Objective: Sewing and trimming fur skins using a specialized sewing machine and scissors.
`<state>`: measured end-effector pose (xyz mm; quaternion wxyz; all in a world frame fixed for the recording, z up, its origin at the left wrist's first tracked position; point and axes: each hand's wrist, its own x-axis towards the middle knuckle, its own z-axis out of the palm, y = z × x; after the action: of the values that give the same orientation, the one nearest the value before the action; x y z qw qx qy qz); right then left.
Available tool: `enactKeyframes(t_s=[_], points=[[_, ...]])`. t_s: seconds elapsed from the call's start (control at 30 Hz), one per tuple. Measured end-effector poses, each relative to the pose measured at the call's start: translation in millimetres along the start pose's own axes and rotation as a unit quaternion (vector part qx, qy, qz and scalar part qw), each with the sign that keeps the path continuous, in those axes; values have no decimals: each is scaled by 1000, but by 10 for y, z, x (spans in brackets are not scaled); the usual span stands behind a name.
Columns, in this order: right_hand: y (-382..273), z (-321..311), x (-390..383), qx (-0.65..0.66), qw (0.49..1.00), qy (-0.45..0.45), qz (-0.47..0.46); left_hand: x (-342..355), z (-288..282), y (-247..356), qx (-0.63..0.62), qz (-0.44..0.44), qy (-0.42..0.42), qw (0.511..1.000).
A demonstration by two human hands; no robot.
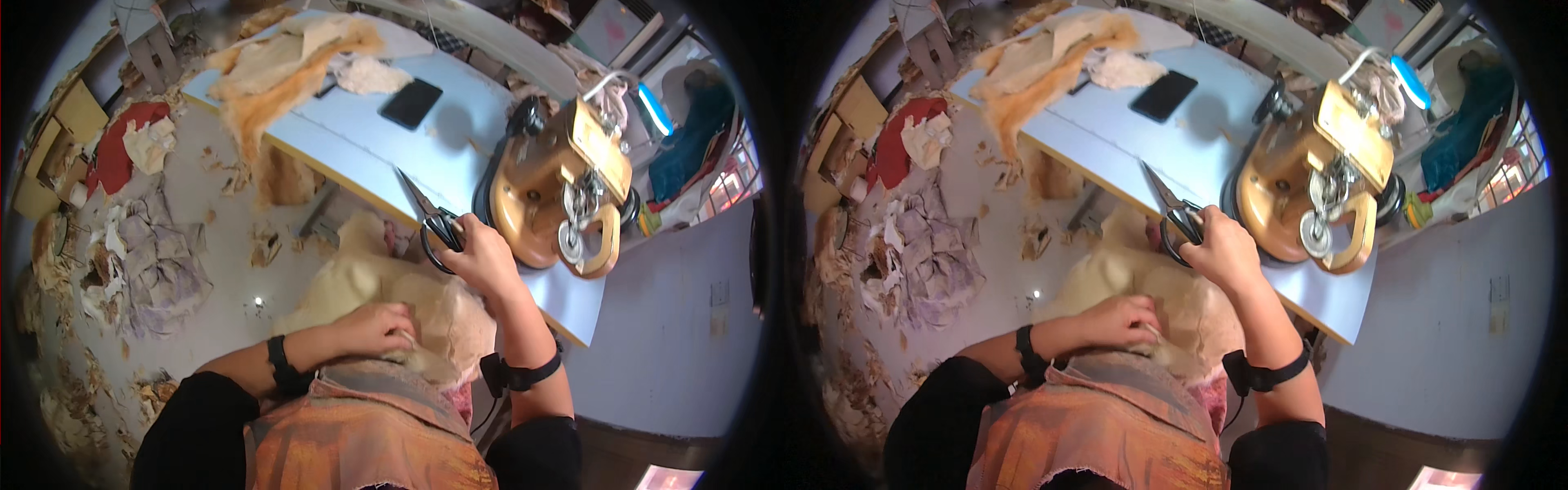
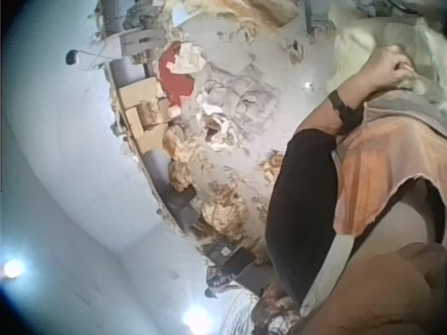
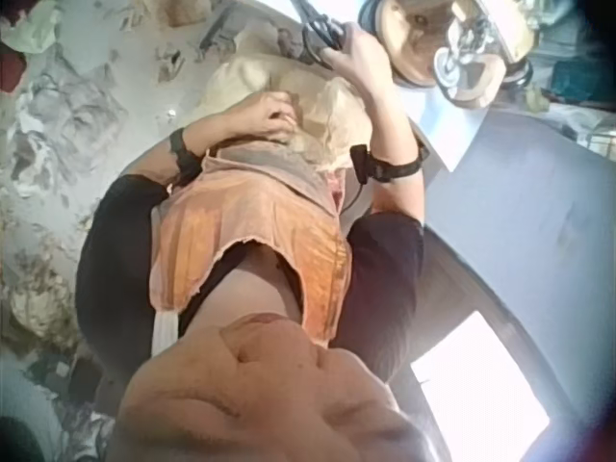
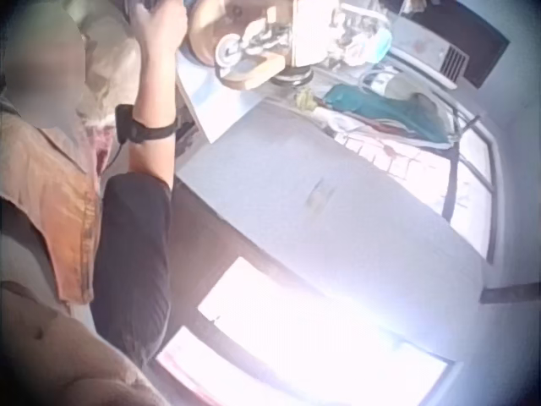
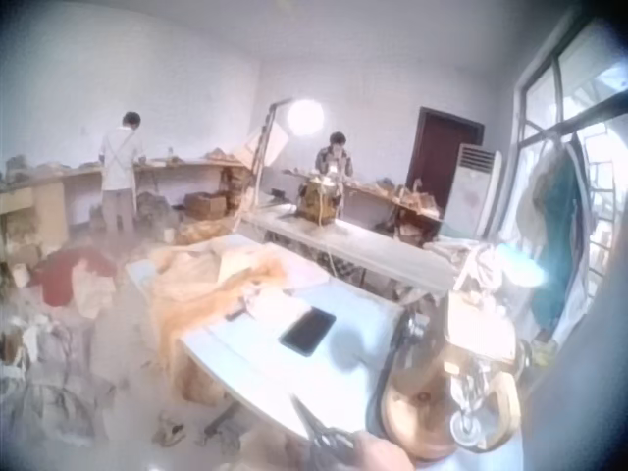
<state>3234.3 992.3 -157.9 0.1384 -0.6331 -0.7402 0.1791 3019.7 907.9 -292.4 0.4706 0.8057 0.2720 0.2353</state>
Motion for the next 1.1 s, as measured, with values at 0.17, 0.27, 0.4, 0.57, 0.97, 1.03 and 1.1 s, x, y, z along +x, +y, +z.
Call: enactKeyframes(t_s=[0.17,0.27,0.4,0.57,0.97,1.03,1.1], points=[[513,-10,-1044,177,981,-79,21,32,-45,90,16,-50,-12,999],[792,75,-1696,158,984,-82,29,30,-42,121,-7,-54,-18,998],[777,134,-2182,71,994,-80,19,27,0,171,-23,-76,-35,996],[610,81,-2313,-13,991,-126,46,45,23,277,-19,-80,-48,995],[647,46,-2207,-139,985,-62,-77,26,34,327,-21,-76,-38,996],[623,10,-2197,-151,982,-94,-69,24,37,312,-23,-74,-36,996],[653,20,-2218,-159,979,-104,-70,26,36,304,-26,-81,-43,995]])
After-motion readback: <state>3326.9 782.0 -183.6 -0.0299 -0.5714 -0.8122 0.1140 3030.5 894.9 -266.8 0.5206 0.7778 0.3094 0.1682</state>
